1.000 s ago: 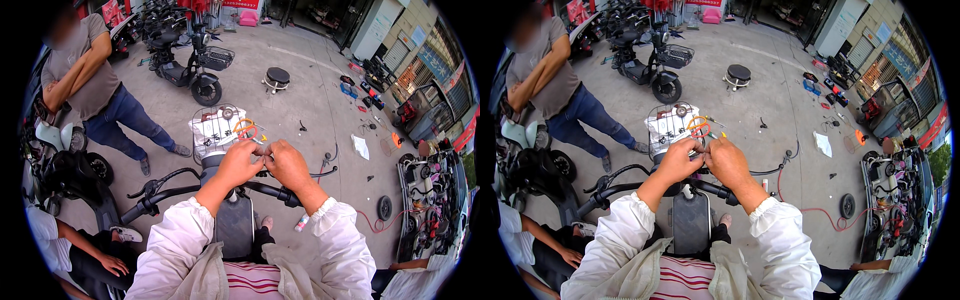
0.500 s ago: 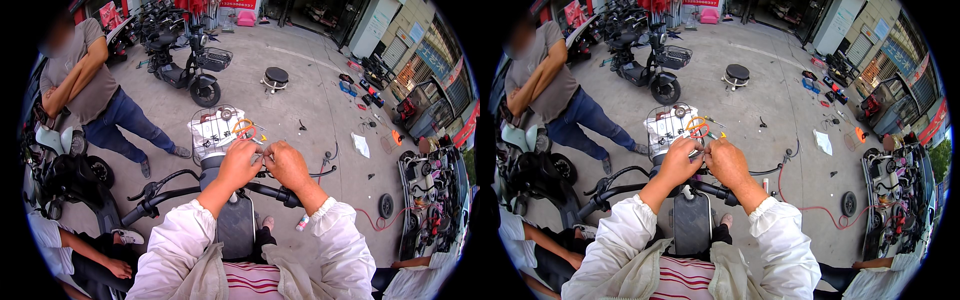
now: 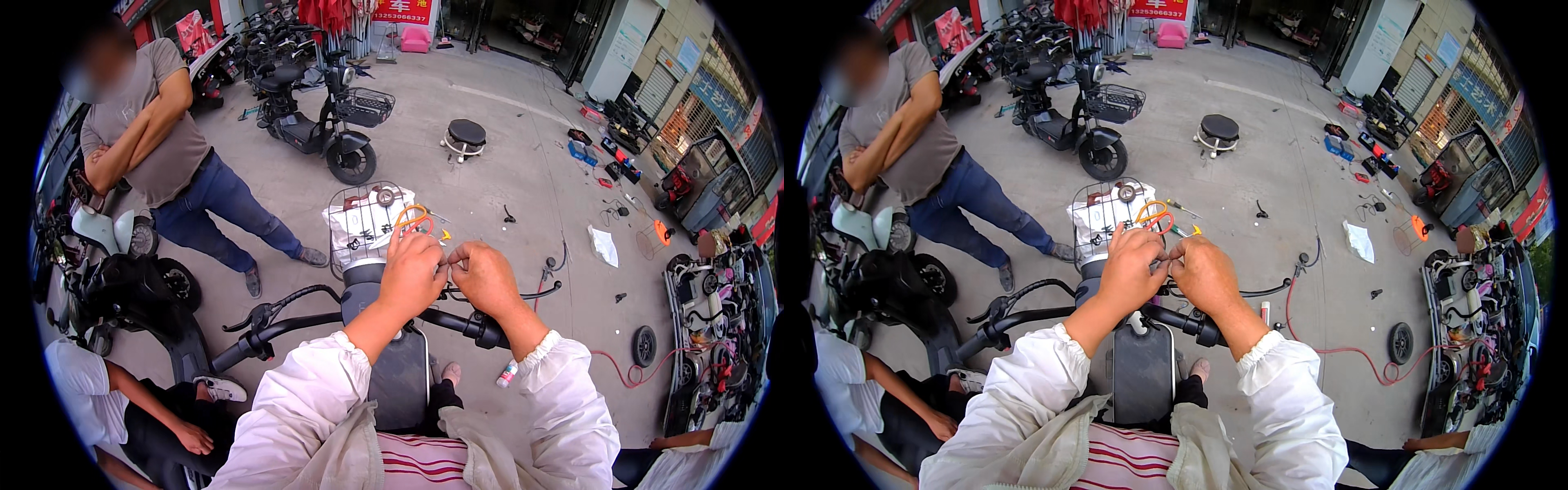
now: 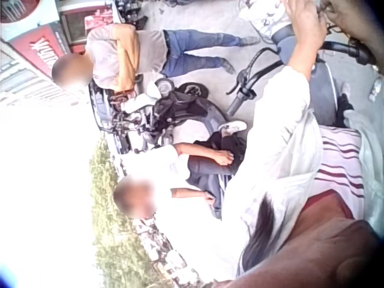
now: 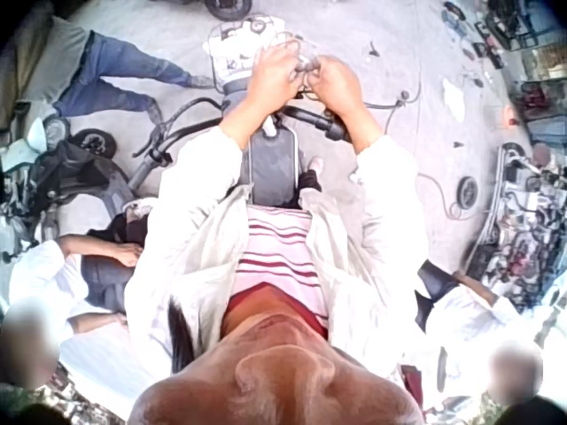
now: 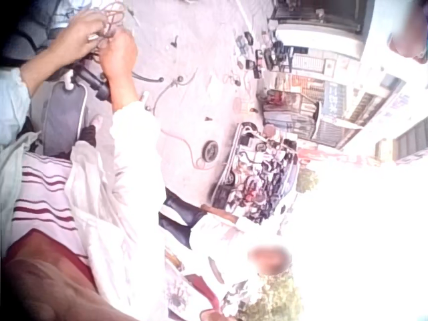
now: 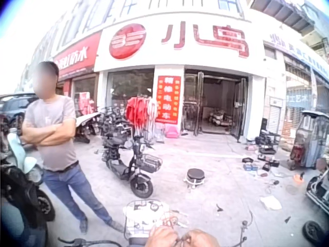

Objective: The person repairs the handlebar controls of an electric scooter by stripping wires, twisting them together, and securing them with electrical tape. They use pliers to strip the wire ends and a screwdriver to adjust components on the handlebar.

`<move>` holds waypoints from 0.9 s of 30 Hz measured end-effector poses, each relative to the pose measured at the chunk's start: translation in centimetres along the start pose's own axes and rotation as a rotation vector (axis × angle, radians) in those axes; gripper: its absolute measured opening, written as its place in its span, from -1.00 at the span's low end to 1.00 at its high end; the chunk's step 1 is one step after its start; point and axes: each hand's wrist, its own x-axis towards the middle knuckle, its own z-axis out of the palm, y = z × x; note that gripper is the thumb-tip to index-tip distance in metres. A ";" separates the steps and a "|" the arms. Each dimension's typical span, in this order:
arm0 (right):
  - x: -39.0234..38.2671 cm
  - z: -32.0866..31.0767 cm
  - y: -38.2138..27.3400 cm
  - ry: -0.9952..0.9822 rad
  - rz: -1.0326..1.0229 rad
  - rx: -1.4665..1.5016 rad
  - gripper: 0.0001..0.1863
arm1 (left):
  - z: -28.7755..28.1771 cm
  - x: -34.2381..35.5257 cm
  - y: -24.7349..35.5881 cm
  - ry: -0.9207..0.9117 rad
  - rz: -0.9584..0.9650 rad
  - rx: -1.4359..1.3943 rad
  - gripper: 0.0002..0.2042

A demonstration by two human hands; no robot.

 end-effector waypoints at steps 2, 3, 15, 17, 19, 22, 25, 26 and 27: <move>-0.1 0.2 0.6 -0.008 0.026 0.028 -0.85 | -0.2 0.3 0.4 0.008 0.013 -0.006 -0.87; 0.0 0.7 0.9 0.012 -0.015 0.032 -0.85 | 0.1 0.4 0.8 -0.004 0.012 -0.037 -0.88; -0.2 1.4 1.8 0.029 -0.071 -0.039 -0.88 | -0.3 1.0 -0.8 -0.159 -0.173 -0.177 -0.88; -0.2 1.6 2.0 0.074 -0.062 -0.010 -0.88 | 0.1 1.0 0.2 -0.110 -0.197 -0.174 -0.88; -0.2 1.2 1.6 0.073 -0.054 0.030 -0.88 | 0.7 0.7 0.7 -0.056 -0.380 -0.345 -0.89; -0.3 0.8 1.2 0.063 -0.044 0.060 -0.88 | 1.4 -0.2 0.8 0.014 -0.571 -0.606 -0.86; -0.3 0.8 1.0 0.063 -0.052 0.057 -0.87 | 1.6 -0.6 -0.6 0.105 -0.606 -0.698 -0.85; -0.2 0.9 1.0 0.064 -0.058 0.054 -0.87 | 1.4 -0.6 -1.3 0.165 -0.661 -0.849 -0.85; -0.3 0.9 1.1 0.066 -0.055 0.051 -0.87 | 1.1 -0.3 -1.4 0.220 -0.714 -1.006 -0.85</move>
